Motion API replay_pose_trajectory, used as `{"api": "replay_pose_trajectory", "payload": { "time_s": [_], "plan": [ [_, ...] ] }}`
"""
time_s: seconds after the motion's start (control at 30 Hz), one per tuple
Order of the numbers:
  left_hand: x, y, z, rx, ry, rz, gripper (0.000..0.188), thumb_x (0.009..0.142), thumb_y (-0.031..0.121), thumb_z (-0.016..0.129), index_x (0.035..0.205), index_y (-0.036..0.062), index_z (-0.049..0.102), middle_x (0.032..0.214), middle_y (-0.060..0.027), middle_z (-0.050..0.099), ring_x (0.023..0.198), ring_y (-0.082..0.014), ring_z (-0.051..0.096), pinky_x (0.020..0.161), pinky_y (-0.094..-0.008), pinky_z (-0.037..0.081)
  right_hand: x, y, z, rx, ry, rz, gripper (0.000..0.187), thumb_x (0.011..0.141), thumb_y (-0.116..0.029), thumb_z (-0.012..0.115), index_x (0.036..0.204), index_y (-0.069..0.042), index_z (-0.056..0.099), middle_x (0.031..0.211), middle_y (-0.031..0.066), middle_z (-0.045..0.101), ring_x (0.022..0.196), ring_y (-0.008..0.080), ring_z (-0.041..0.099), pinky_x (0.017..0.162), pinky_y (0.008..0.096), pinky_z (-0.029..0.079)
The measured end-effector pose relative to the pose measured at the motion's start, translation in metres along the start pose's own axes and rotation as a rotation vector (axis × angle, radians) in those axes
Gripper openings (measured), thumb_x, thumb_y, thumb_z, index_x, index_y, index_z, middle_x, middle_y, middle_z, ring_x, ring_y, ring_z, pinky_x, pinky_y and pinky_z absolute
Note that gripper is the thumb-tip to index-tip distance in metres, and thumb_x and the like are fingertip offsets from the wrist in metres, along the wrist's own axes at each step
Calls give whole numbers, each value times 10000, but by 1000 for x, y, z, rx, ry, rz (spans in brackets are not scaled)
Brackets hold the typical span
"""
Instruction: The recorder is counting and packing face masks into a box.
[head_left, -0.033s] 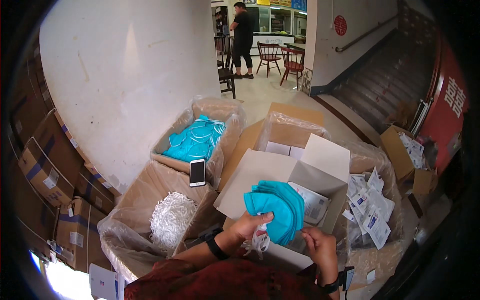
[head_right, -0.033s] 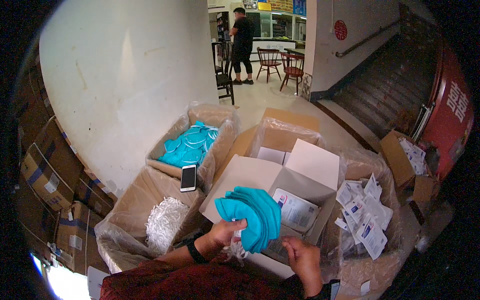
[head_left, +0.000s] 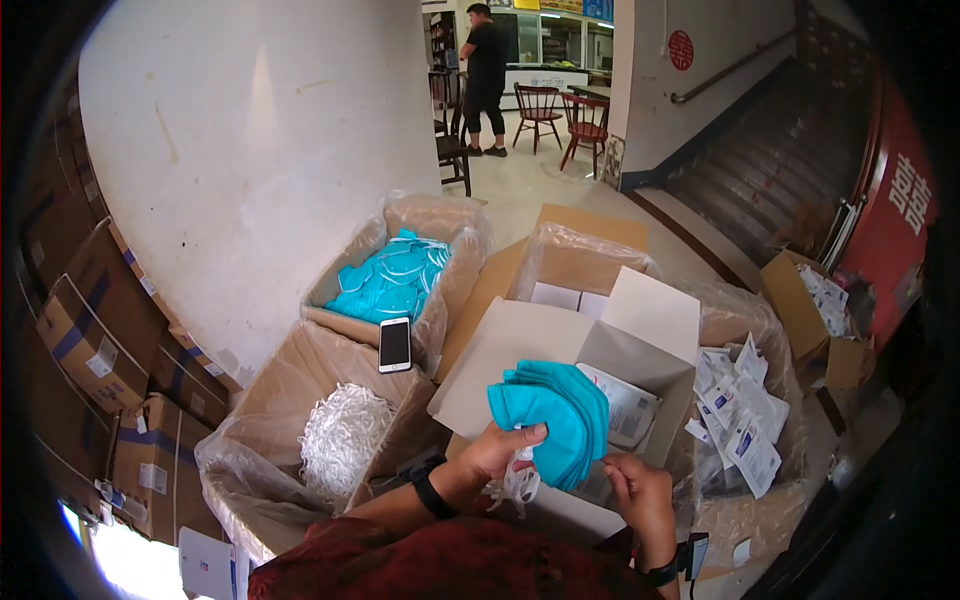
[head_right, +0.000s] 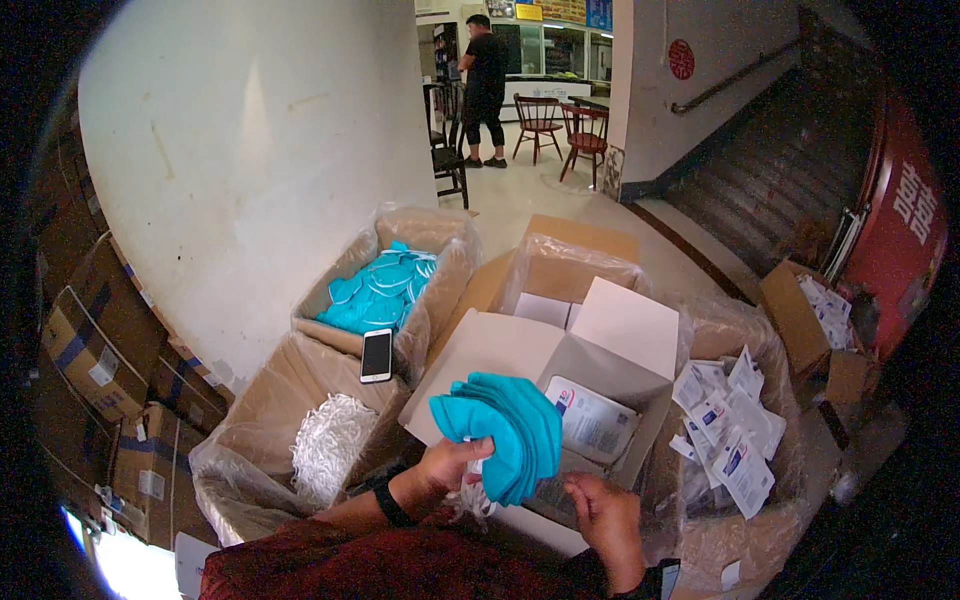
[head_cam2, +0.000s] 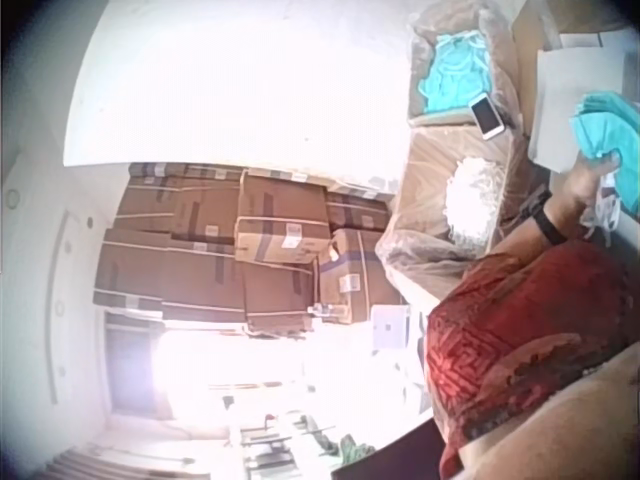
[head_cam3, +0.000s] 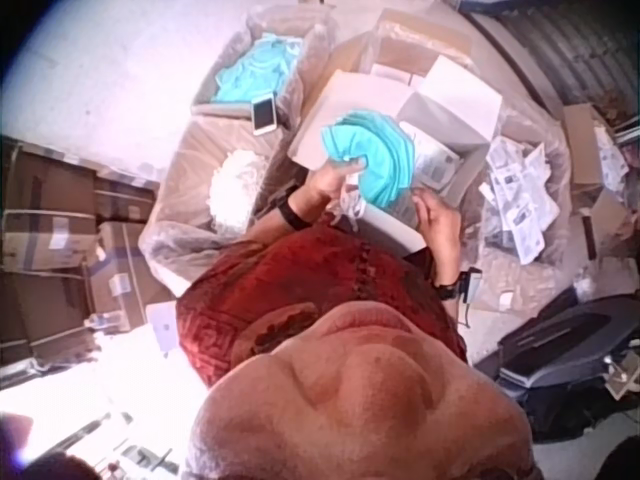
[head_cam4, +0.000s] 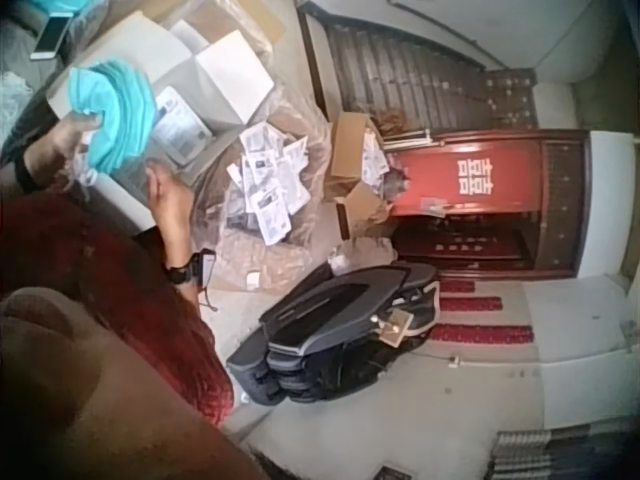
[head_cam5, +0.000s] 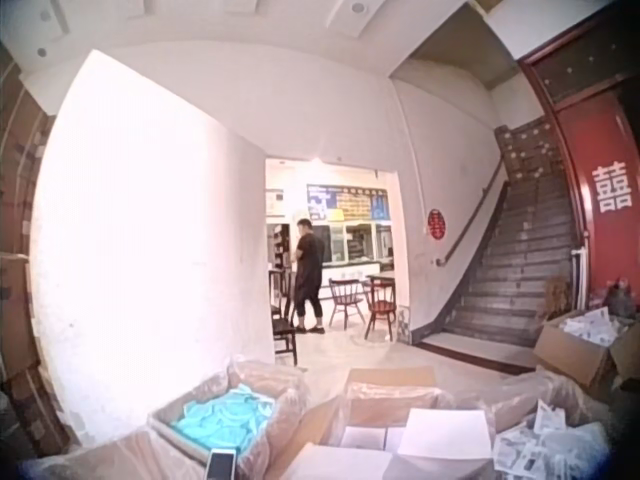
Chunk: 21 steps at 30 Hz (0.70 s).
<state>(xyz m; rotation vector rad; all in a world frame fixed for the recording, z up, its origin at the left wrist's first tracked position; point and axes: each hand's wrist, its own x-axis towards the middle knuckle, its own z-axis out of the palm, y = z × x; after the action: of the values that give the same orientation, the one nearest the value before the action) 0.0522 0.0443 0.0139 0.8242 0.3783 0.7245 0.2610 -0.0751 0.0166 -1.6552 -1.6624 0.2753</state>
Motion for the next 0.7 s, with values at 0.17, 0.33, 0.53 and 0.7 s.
{"api": "replay_pose_trajectory", "payload": {
  "time_s": [0.17, 0.33, 0.53, 0.7],
  "plan": [
    [1, 0, 0, 68, -39, 9, 448, 810, 206, 680, 1195, 58, 505, 1104, -61, 590, 1017, -187, 559, 860, -355, 467, 0, -1, 2, -1, 43, -33, 71, 806, -101, 639, 867, -67, 648, 772, 126, 647, 665, 274, 647, 576, 320, 489],
    [2, -1, 2, 182, -16, 50, 446, 805, 206, 685, 1192, 60, 518, 1115, -61, 592, 1019, -184, 557, 882, -352, 446, 0, -3, 0, -35, 9, -18, 69, 804, -119, 644, 845, -63, 640, 728, 133, 628, 634, 292, 630, 552, 329, 477],
    [2, -1, 2, 232, -2, 39, 434, 814, 198, 674, 1193, 54, 520, 1112, -60, 593, 1018, -182, 555, 879, -344, 444, -2, -3, -4, -50, -52, -4, 81, 831, -160, 612, 873, -100, 646, 835, 109, 656, 725, 299, 640, 611, 369, 504],
    [3, -3, 0, 251, 0, 47, 424, 824, 192, 659, 1198, 52, 518, 1106, -60, 594, 1016, -177, 554, 876, -343, 443, -3, -3, -3, -69, -61, 3, 86, 831, -165, 611, 889, -112, 645, 793, 104, 649, 693, 299, 633, 591, 376, 497]
  ]
}}
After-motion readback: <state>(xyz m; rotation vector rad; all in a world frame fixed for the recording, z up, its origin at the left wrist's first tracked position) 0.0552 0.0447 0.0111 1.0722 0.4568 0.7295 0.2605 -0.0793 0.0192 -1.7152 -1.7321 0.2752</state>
